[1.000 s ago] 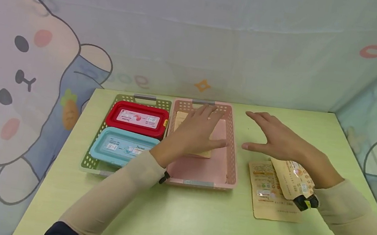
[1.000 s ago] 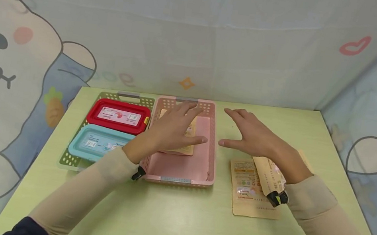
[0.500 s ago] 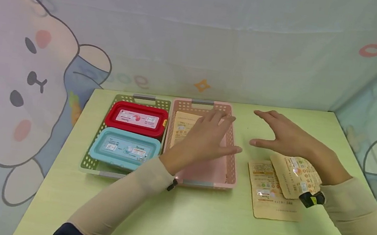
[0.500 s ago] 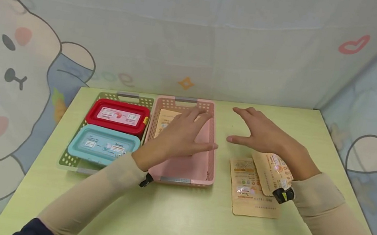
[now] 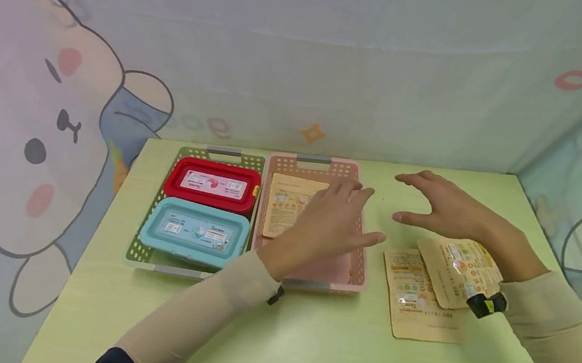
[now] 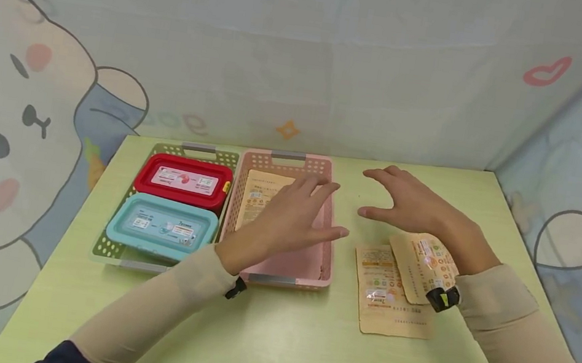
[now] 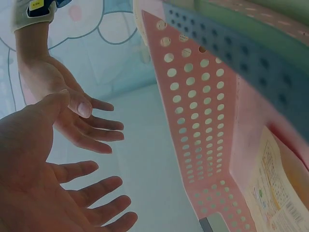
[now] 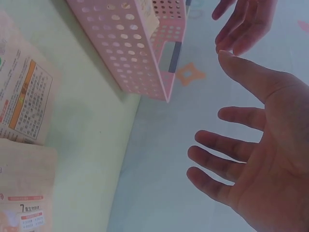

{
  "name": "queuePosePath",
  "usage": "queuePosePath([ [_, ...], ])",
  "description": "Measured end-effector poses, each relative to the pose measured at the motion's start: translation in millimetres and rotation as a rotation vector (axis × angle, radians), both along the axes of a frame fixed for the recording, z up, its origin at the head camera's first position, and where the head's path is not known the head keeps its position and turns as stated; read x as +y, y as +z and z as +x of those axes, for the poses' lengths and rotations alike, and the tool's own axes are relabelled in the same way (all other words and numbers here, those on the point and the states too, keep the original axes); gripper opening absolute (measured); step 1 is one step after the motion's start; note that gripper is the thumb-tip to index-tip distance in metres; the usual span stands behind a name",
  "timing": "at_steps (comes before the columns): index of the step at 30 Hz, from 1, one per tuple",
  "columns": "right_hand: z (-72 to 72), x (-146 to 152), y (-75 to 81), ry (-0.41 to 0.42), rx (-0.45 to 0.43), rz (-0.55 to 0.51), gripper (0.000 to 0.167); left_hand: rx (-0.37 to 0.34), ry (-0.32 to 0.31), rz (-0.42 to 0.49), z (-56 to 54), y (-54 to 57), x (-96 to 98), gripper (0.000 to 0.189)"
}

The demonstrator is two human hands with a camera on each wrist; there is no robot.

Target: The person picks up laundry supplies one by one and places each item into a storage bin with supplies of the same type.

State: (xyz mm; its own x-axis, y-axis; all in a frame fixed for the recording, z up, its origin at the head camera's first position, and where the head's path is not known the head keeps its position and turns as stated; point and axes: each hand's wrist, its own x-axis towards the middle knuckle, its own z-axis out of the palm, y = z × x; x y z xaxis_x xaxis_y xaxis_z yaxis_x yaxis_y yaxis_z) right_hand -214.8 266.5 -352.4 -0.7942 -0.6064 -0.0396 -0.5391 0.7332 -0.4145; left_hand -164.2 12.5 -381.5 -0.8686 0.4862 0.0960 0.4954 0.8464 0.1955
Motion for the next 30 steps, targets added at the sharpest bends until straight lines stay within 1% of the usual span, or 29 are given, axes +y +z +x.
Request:
queuePosePath([
  [8,-8.4,8,-4.7,-0.02,0.001,0.011,0.071,0.022,-0.036,0.006,3.0,-5.1,8.8,0.081],
  [13,-12.3,10,-7.2,-0.019,-0.007,0.026,0.068,0.031,-0.04,-0.036,4.5,-8.1,16.3,0.08],
  [17,-15.1,11,-8.9,-0.01,-0.01,0.038,0.067,0.041,-0.065,-0.067,6.1,-8.4,23.2,0.078],
  [23,-19.5,15,-11.8,-0.009,-0.004,0.051,0.064,0.021,-0.095,-0.071,6.2,-9.2,38.3,0.076],
  [27,-23.0,17,-16.3,0.005,0.005,0.067,0.062,0.014,-0.103,-0.103,5.4,-11.4,49.0,0.075],
  [30,-26.0,18,-22.2,0.021,0.008,0.074,0.058,-0.01,-0.105,-0.128,6.9,-12.4,56.1,0.074],
])
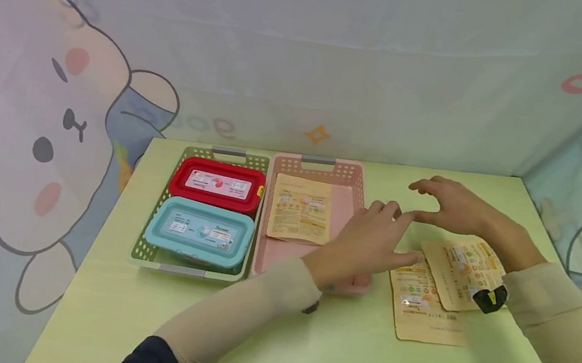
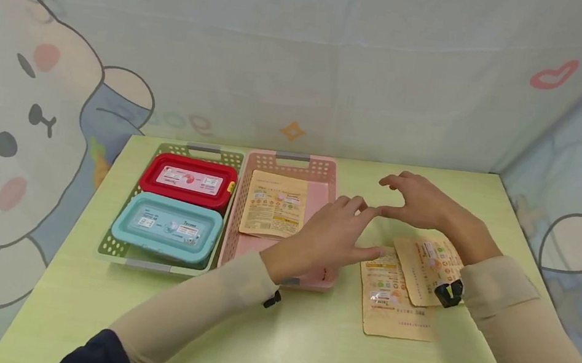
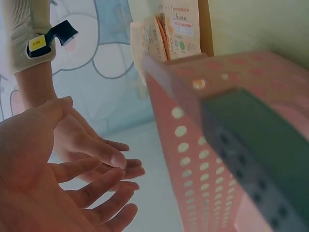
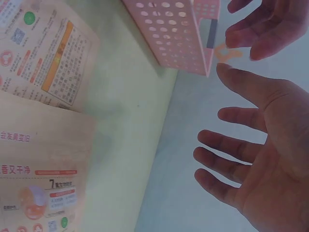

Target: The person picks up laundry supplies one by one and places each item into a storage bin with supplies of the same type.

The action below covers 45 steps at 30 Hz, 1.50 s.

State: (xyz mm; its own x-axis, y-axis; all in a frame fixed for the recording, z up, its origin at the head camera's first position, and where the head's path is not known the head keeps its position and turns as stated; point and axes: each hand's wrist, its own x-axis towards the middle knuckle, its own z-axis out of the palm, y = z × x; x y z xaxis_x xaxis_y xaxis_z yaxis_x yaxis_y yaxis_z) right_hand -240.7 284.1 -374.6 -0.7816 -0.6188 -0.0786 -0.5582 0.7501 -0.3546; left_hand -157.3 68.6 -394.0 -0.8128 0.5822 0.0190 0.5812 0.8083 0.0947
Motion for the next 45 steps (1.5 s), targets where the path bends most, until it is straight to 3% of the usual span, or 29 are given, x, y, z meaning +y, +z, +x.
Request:
queuePosePath([
  [8,-5.7,6,-15.0,-0.002,-0.028,0.004,0.049,-0.13,-0.01,-0.017,11.6,0.7,25.1,0.071],
  [17,-7.2,18,-25.4,-0.036,-0.111,0.007,0.049,-0.166,-0.036,0.009,24.2,-10.9,48.4,0.06],
  [28,-4.5,22,-40.9,-0.011,-0.149,0.019,0.035,-0.32,0.091,0.188,39.6,-37.2,70.7,0.066],
  [34,-3.2,25,-46.2,0.01,-0.16,0.036,0.03,-0.464,0.122,0.34,37.8,-50.4,79.8,0.056],
  [39,-4.2,29,-47.2,0.008,-0.172,0.07,0.027,-0.575,0.214,0.509,33.1,-61.9,85.5,0.061],
  [43,-4.7,35,-48.5,0.003,-0.195,0.109,0.026,-0.67,0.277,0.685,28.9,-68.2,86.9,0.038],
  [45,-4.8,37,-49.8,0.0,-0.203,0.126,0.025,-0.71,0.294,0.742,27.1,-69.8,88.0,0.035],
])
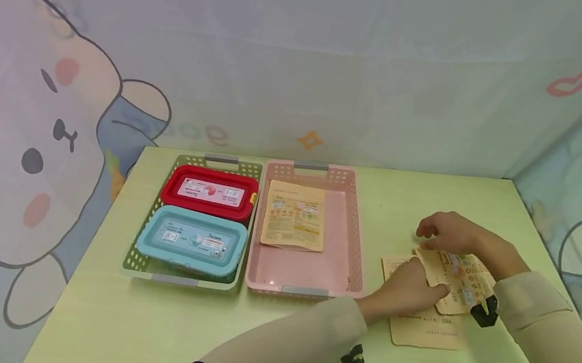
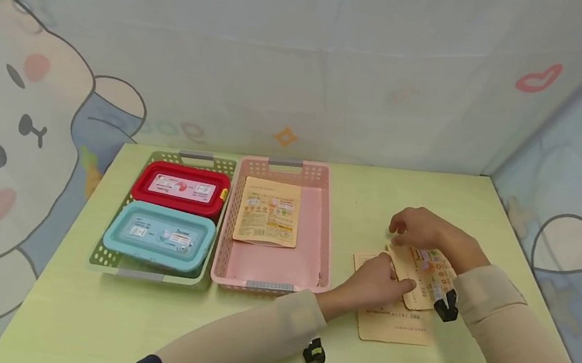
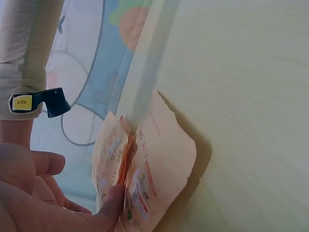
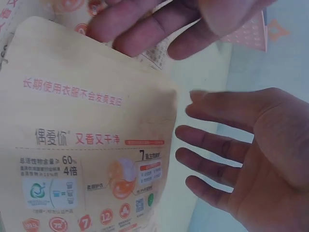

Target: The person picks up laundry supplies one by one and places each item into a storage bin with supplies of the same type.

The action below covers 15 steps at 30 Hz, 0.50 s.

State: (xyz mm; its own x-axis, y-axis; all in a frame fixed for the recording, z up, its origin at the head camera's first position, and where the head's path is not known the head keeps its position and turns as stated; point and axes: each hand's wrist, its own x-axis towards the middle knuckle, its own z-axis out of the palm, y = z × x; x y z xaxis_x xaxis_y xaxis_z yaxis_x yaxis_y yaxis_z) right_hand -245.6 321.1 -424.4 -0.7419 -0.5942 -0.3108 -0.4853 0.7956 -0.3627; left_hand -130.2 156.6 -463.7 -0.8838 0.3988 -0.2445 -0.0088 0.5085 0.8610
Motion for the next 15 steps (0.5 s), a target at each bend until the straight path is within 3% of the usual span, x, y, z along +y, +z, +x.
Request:
queuePosePath([
  [9,0.9,1.0,-4.6,-0.009,-0.034,0.035,0.027,-0.054,0.042,0.074,-4.0,-5.2,4.4,0.032],
  [15,1.0,0.9,-4.2,-0.013,-0.059,0.037,0.021,-0.042,0.037,0.088,-3.9,-4.5,3.7,0.033],
])
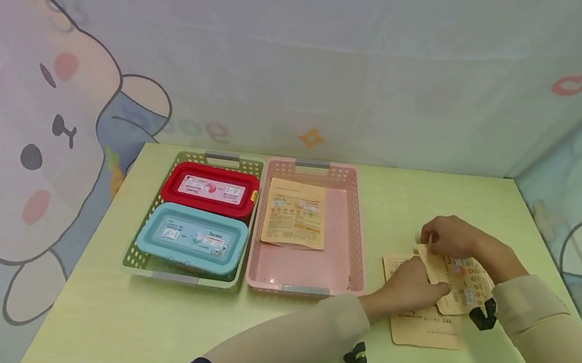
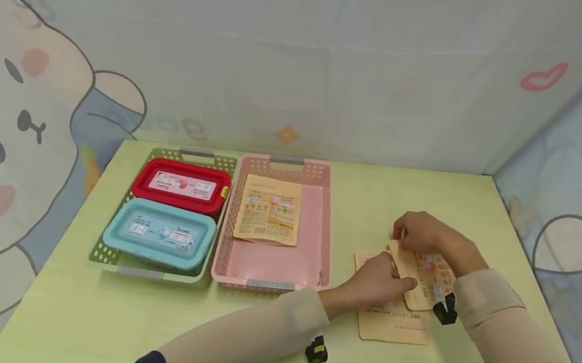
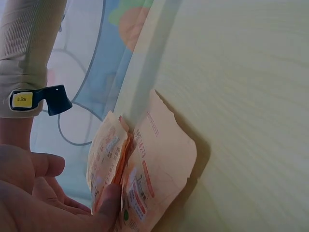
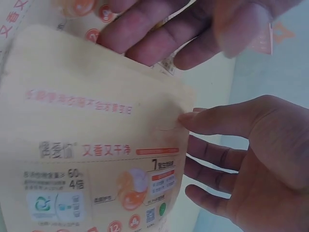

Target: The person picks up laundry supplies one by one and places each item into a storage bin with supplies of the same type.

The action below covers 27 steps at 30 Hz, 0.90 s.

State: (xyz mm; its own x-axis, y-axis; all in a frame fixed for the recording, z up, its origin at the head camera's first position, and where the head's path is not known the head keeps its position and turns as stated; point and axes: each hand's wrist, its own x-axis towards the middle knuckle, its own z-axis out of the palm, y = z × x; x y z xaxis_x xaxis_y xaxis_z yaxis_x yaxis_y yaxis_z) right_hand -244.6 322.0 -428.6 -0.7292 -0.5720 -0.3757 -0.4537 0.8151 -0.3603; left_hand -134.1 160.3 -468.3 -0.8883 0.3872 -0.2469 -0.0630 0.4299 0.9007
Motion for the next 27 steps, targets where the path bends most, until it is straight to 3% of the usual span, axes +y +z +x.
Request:
queuePosePath([
  [6,-0.4,0,1.3,-0.008,-0.035,-0.028,0.018,0.008,-0.007,0.009,-0.1,-0.9,-0.3,0.045],
  [12,-0.1,1,5.9,0.004,-0.065,-0.051,0.02,0.039,-0.034,0.051,-1.6,-4.5,-1.4,0.023],
  [15,0.0,2,9.1,0.012,-0.071,-0.05,0.016,0.038,-0.033,0.076,-1.6,-4.6,-1.5,0.027],
  [19,0.9,0,13.5,0.027,-0.088,-0.048,0.013,0.028,0.005,0.047,-1.5,-5.0,-1.6,0.043],
  [24,4.0,-1,18.2,0.046,-0.132,-0.071,0.018,0.039,0.096,0.019,-0.1,-7.6,-2.6,0.021],
  [27,3.8,1,17.6,0.046,-0.159,-0.085,0.018,0.039,0.099,0.027,0.2,-9.7,-3.1,0.018],
])
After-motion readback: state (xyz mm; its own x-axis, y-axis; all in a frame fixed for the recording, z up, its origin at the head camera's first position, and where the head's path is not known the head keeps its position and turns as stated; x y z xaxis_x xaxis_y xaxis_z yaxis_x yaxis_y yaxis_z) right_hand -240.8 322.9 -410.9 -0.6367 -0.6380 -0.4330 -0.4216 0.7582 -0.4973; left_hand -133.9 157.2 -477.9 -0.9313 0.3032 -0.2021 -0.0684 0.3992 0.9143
